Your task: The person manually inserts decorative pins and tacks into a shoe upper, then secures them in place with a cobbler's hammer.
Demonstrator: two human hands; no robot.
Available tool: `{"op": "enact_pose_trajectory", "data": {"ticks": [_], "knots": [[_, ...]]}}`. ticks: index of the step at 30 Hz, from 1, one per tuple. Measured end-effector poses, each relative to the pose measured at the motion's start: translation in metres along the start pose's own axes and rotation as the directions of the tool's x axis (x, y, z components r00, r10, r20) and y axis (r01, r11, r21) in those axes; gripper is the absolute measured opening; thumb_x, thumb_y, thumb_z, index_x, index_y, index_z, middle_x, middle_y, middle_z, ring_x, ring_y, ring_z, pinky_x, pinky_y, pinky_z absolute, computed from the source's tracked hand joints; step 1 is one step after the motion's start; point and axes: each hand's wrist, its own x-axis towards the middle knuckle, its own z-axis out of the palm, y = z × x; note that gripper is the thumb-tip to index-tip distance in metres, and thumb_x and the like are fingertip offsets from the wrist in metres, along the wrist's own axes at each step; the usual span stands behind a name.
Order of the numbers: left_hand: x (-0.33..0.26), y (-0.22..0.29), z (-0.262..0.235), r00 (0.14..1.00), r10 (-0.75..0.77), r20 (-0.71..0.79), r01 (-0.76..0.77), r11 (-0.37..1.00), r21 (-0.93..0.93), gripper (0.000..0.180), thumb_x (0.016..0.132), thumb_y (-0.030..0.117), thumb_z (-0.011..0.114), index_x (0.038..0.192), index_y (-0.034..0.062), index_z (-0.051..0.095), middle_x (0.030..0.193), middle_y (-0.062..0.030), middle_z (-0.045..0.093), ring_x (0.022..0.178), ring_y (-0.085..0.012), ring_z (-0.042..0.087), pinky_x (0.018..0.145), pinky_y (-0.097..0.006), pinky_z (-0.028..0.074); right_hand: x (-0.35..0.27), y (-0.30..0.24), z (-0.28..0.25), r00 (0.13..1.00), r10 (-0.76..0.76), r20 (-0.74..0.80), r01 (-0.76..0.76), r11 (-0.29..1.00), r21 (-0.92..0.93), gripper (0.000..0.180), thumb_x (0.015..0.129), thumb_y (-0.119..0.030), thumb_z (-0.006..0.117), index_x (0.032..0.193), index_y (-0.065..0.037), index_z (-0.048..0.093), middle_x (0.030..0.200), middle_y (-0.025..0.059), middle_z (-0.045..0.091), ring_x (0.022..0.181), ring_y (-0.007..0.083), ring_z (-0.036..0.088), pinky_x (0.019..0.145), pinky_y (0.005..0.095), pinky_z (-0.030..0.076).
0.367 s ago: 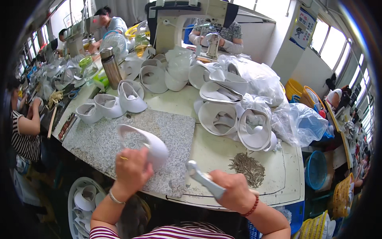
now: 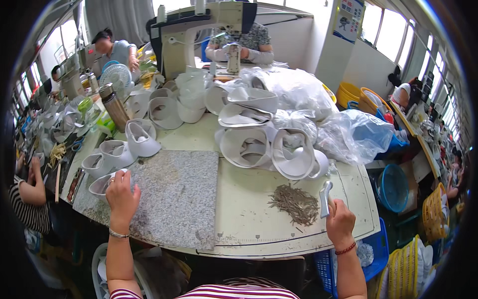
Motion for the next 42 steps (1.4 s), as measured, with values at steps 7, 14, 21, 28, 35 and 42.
{"op": "enact_pose_trajectory", "data": {"ticks": [7, 14, 21, 28, 35, 42], "knots": [[0.049, 0.125, -0.013, 0.893, 0.450, -0.013, -0.403, 0.788, -0.466, 0.044, 0.074, 0.024, 0.073, 0.112, 0.0028, 0.064, 0.112, -0.0119, 0.062, 0.100, -0.0295, 0.061, 0.084, -0.041, 0.048, -0.025, 0.060, 0.004, 0.980, 0.193, 0.036, -0.187, 0.972, -0.142, 0.023, 0.092, -0.027, 0.062, 0.098, -0.004, 0.059, 0.088, 0.0169, 0.064, 0.082, 0.0388, 0.062, 0.070, 0.0481, 0.048], [0.084, 0.248, 0.024, 0.755, 0.621, -0.210, -0.639, 0.629, -0.443, 0.043, 0.075, 0.025, 0.072, 0.113, 0.0059, 0.065, 0.113, -0.0079, 0.063, 0.107, -0.0255, 0.058, 0.092, -0.040, 0.043, -0.031, 0.070, 0.008, 0.980, 0.200, 0.018, -0.194, 0.968, -0.160, 0.023, 0.085, -0.024, 0.068, 0.095, -0.005, 0.060, 0.092, 0.0139, 0.060, 0.088, 0.0345, 0.060, 0.075, 0.0447, 0.050], [0.102, 0.239, 0.062, 0.915, 0.393, 0.086, -0.031, 0.280, -0.959, 0.018, 0.086, 0.016, 0.066, 0.100, 0.0071, 0.074, 0.088, -0.0042, 0.072, 0.083, -0.0161, 0.065, 0.079, -0.029, 0.049, -0.028, 0.068, 0.004, 0.981, 0.185, 0.051, -0.183, 0.982, -0.035, 0.021, 0.082, -0.020, 0.070, 0.095, -0.006, 0.062, 0.094, 0.0128, 0.060, 0.090, 0.0335, 0.060, 0.076, 0.0432, 0.050], [0.098, 0.232, 0.038, 0.922, 0.246, 0.300, 0.353, -0.213, -0.911, 0.018, 0.090, 0.010, 0.062, 0.100, -0.0019, 0.071, 0.091, -0.0015, 0.069, 0.084, -0.0074, 0.060, 0.080, -0.023, 0.046, 0.023, 0.014, 0.009, 0.950, -0.076, -0.302, 0.131, 0.977, 0.169, 0.043, 0.080, -0.009, 0.068, 0.121, -0.006, 0.056, 0.119, 0.0172, 0.053, 0.105, 0.0342, 0.055, 0.089, 0.0417, 0.046], [0.102, 0.222, 0.053, 0.873, 0.228, 0.432, 0.481, -0.556, -0.678, 0.014, 0.086, 0.007, 0.059, 0.094, -0.0005, 0.067, 0.091, -0.0038, 0.066, 0.087, -0.0133, 0.060, 0.085, -0.028, 0.046, 0.101, -0.086, 0.066, 0.886, -0.452, -0.104, 0.459, 0.887, 0.053, 0.066, 0.080, -0.027, 0.074, 0.139, -0.015, 0.048, 0.138, 0.0120, 0.048, 0.123, 0.0273, 0.047, 0.101, 0.0452, 0.032], [0.100, 0.205, 0.042, 0.824, 0.272, 0.497, 0.538, -0.651, -0.536, 0.008, 0.086, 0.010, 0.055, 0.087, 0.0052, 0.062, 0.093, -0.0052, 0.062, 0.090, -0.0174, 0.058, 0.087, -0.033, 0.047, 0.144, -0.096, 0.111, 0.820, -0.313, 0.480, 0.447, 0.873, -0.196, 0.055, 0.094, -0.018, 0.048, 0.147, -0.028, 0.041, 0.143, 0.0147, 0.049, 0.103, 0.0278, 0.065, 0.102, 0.0506, 0.031]]}}
